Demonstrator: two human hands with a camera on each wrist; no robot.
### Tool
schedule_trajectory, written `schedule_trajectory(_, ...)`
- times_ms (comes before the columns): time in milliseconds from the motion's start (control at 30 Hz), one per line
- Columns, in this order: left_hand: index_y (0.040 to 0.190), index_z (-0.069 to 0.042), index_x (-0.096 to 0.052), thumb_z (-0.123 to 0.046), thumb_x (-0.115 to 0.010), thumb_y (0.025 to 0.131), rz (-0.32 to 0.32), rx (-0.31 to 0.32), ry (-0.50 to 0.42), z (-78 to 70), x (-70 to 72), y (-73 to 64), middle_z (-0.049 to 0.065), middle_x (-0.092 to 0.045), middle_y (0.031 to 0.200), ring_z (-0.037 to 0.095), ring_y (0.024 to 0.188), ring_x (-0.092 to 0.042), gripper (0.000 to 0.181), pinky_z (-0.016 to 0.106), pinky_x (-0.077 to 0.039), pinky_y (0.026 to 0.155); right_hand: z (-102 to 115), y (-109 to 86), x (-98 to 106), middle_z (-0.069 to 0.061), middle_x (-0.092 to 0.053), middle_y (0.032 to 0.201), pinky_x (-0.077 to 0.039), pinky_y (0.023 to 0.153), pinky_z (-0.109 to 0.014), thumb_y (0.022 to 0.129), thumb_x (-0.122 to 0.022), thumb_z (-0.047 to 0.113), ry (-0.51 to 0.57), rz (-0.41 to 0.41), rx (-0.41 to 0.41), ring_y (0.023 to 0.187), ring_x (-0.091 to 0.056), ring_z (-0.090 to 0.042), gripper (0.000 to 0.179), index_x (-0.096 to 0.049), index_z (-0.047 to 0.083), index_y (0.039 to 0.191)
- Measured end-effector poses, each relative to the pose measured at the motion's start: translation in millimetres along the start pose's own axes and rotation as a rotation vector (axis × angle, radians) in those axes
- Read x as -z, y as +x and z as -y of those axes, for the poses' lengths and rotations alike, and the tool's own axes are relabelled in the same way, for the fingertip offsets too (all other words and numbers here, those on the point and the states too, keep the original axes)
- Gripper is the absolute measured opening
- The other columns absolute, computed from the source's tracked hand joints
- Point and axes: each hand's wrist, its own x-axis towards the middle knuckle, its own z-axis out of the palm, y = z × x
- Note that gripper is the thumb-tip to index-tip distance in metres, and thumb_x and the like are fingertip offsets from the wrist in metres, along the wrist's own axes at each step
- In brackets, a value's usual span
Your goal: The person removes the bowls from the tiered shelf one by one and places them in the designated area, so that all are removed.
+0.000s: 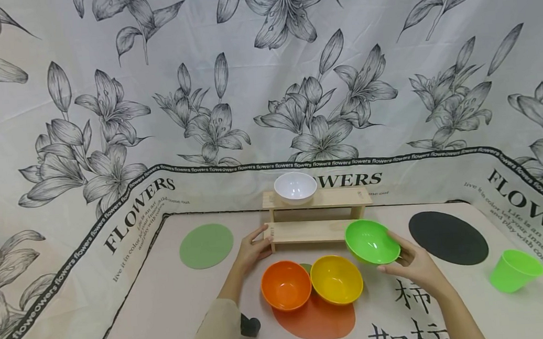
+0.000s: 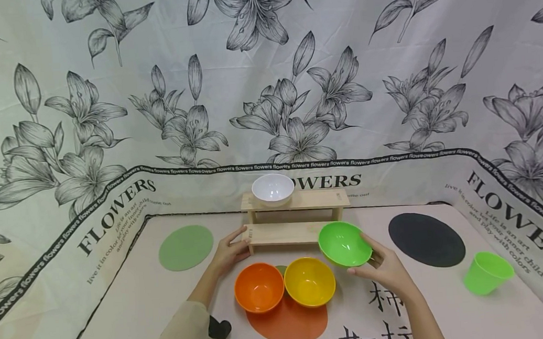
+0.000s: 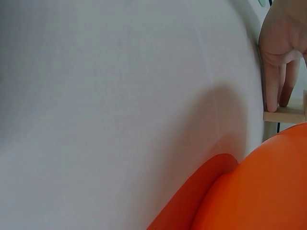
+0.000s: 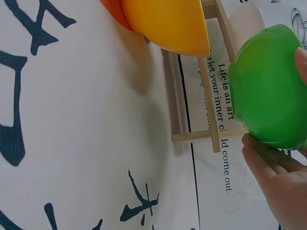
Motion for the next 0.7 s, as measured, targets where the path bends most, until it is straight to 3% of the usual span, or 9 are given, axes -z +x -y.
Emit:
schedule_trajectory(133,0.141,-0.009,-0.043,-0.015,-0.064,0.09,-0.004,0.003,0.001,0.6,0.2,0.2,0.03,-0.054,0.125,0.032,0.11,-0.058,0.056,0.042,-0.054,0.087,-4.5,-6.1,2.2,-0.03,-0.023,0.148,-0.04,0.09,-0.004,0.078,-0.076,0.008,0.008,0.002,-0.022,0.112,-0.04,0.01,0.089,-0.02,-0.005,0.147)
schedule_trajectory(200,0.141,-0.009,-0.043,-0.015,-0.064,0.09,-0.006,0.006,0.001,0.5,0.3,-0.1,0.03,-0.054,0.126,0.032,0.111,-0.058,0.056,0.041,-0.054,0.087,-5.9,-9.0,3.6,-0.03,-0.023,0.148,-0.04,0.09,-0.003,0.078,-0.075,0.007,0.011,0.005,-0.028,0.107,-0.036,0.017,0.089,-0.019,-0.005,0.147)
schedule_trajectory(267,0.141,-0.009,-0.043,-0.016,-0.065,0.09,-0.006,0.005,0.006,0.6,0.3,0.0,0.03,-0.053,0.126,0.033,0.111,-0.058,0.056,0.041,-0.055,0.087,-6.5,-11.7,4.8,-0.03,-0.022,0.149,-0.039,0.09,-0.003,0.079,-0.075,0.008,0.005,0.008,-0.038,0.116,-0.042,0.005,0.089,-0.019,-0.005,0.147)
schedule_trajectory(333,0.141,-0.01,-0.043,-0.016,-0.065,0.09,-0.007,0.006,0.006,0.8,0.4,0.2,0.029,-0.053,0.127,0.032,0.111,-0.058,0.056,0.04,-0.055,0.087,-7.5,-14.2,5.9,-0.03,-0.022,0.149,-0.039,0.089,-0.003,0.079,-0.074,0.008,-0.003,0.009,-0.051,0.125,-0.045,-0.017,0.089,-0.018,-0.005,0.147)
schedule_trajectory(433,0.141,-0.01,-0.043,-0.016,-0.065,0.09,-0.005,0.006,0.007,0.8,0.7,0.4,0.029,-0.053,0.128,0.032,0.111,-0.058,0.056,0.041,-0.054,0.087,-10.0,-17.1,6.8,-0.031,-0.022,0.149,-0.039,0.089,-0.002,0.079,-0.075,0.009,-0.018,0.008,-0.067,0.128,-0.033,-0.048,0.09,-0.017,-0.006,0.147)
schedule_trajectory(533,0.142,-0.009,-0.042,-0.015,-0.064,0.091,0.0,0.006,0.002,-0.6,0.6,-0.7,0.03,-0.052,0.128,0.033,0.112,-0.057,0.056,0.042,-0.054,0.088,-14.4,-19.9,7.8,-0.032,-0.02,0.148,-0.04,0.088,-0.002,0.079,-0.075,0.008,-0.013,0.011,-0.073,0.128,-0.029,-0.052,0.091,-0.016,-0.007,0.147)
schedule_trajectory(600,0.142,-0.007,-0.041,-0.013,-0.062,0.091,0.007,0.005,0.001,-2.9,0.2,-2.2,0.031,-0.051,0.128,0.034,0.112,-0.057,0.056,0.044,-0.053,0.089,-17.3,-21.6,8.4,-0.033,-0.02,0.148,-0.039,0.088,-0.002,0.079,-0.075,0.009,-0.017,0.011,-0.078,0.131,-0.039,-0.033,0.091,-0.016,-0.008,0.146)
schedule_trajectory(700,0.143,-0.005,-0.039,-0.01,-0.061,0.091,0.017,0.006,-0.005,-8.0,-0.9,-5.0,0.033,-0.049,0.129,0.036,0.114,-0.055,0.056,0.048,-0.051,0.091,-21.8,-24.1,9.6,-0.033,-0.019,0.148,-0.04,0.088,-0.002,0.078,-0.075,0.008,-0.008,0.015,-0.088,0.121,-0.042,0.003,0.091,-0.017,-0.007,0.146)
